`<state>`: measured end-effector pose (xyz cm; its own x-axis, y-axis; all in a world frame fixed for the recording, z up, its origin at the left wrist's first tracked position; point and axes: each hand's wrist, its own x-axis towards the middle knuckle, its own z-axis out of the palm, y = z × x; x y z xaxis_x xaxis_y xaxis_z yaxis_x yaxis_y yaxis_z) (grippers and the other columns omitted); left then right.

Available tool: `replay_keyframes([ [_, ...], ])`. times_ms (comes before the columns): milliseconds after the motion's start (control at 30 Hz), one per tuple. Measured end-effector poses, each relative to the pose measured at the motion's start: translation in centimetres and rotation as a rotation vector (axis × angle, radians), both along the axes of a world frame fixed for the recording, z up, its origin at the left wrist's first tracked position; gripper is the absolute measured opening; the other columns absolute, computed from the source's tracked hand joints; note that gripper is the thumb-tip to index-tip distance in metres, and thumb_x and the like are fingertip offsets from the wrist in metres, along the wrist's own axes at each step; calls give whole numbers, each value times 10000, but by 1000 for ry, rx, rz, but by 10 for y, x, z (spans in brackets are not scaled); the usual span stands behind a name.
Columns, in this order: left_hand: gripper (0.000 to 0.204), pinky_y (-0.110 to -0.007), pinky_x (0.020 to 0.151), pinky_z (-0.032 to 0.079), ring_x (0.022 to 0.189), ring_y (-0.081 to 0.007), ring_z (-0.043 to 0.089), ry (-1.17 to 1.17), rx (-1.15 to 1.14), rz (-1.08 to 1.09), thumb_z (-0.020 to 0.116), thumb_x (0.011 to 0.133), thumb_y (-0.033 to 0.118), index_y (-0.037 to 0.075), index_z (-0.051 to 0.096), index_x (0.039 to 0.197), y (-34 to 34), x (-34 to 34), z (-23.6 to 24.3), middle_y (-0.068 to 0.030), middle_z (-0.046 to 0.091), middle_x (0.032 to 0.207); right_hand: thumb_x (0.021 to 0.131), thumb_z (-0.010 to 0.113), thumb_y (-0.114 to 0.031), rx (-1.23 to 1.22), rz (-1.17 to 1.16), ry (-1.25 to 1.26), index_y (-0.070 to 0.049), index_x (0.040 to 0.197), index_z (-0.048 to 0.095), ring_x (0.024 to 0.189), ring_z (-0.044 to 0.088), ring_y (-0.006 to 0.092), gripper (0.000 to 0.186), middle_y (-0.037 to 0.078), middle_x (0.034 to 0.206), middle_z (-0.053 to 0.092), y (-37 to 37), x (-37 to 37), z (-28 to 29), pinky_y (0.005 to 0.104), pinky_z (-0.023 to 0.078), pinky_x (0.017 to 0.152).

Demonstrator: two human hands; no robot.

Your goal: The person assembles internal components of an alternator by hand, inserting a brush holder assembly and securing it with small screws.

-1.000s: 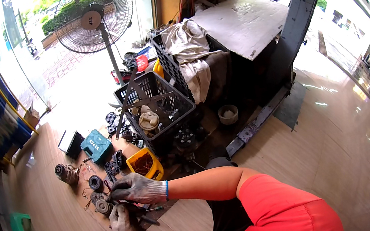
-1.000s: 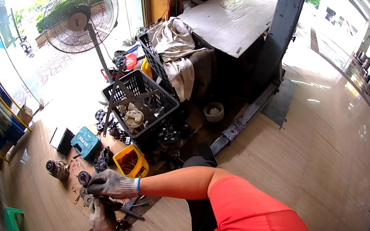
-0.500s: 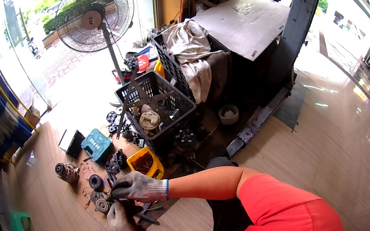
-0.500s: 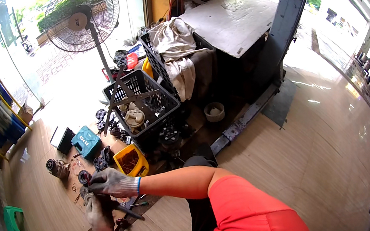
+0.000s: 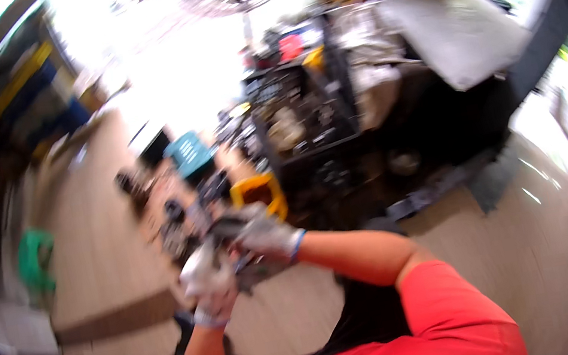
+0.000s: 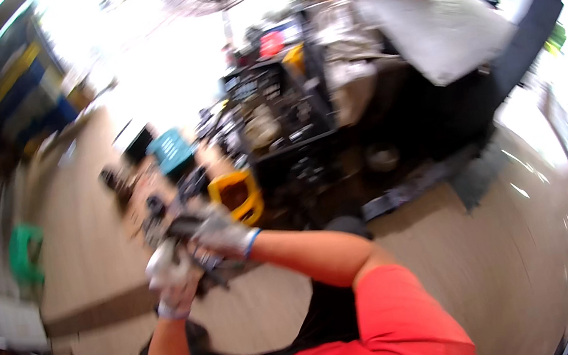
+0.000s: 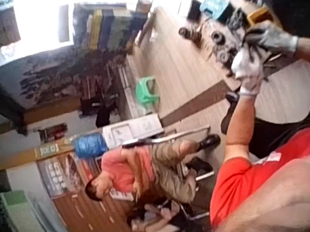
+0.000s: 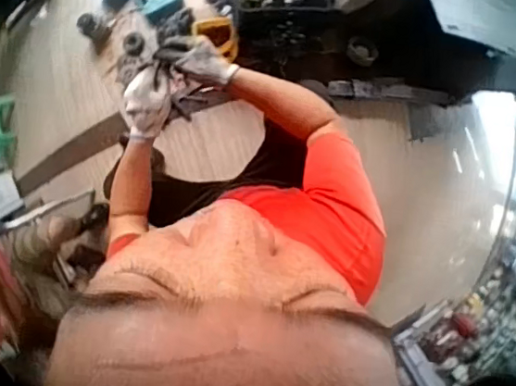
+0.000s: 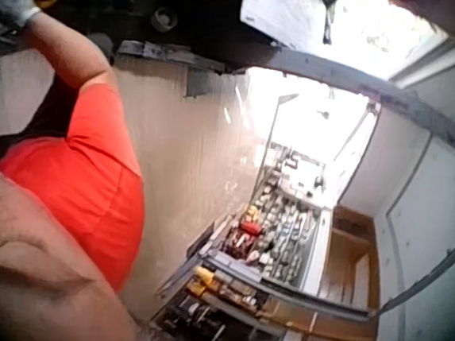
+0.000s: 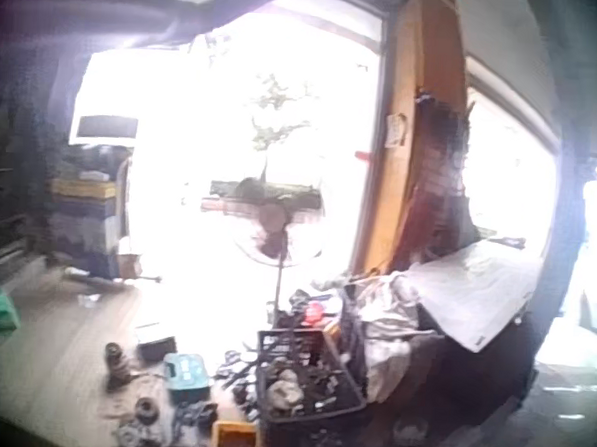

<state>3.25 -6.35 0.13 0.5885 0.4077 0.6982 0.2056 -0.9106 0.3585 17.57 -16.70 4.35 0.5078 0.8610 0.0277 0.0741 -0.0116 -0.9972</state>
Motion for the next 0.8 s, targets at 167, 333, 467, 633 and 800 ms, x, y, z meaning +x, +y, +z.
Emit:
replay_keyframes([
  [167,299,-326,692,522,766,-200,693,301,-998,-449,539,1039,216,-51,669,1011,5,-2,49,-109,718,895,963,676,-106,116,17,129,-42,1052,751,750,605,60,133,17,884,683,-1,1,-3,229,491,621],
  [333,296,-339,684,516,734,-171,661,87,-1635,-443,584,1002,236,-40,677,953,-4,-10,53,-128,684,785,973,702,-144,-11,-2,301,21,1025,736,687,543,36,176,-7,808,670,-3,-5,18,220,444,578],
  [467,204,-392,641,521,707,-240,698,265,-861,-269,635,962,179,-14,694,927,-5,-7,60,-136,661,732,977,700,-150,32,-11,170,27,1025,734,693,548,42,186,7,817,673,-4,-2,14,234,449,579],
  [633,114,-444,633,509,696,-370,657,228,-151,-98,690,881,145,33,685,860,-9,-2,52,-183,650,729,972,696,-154,46,-52,58,42,1033,733,714,571,63,209,41,838,692,0,-3,4,255,476,612],
  [800,177,-474,678,520,723,-358,671,379,-98,-52,701,885,206,29,693,884,-7,-3,54,-192,658,766,966,689,-177,-50,-4,34,50,1039,727,730,603,84,241,61,847,701,0,-2,12,271,497,642],
])
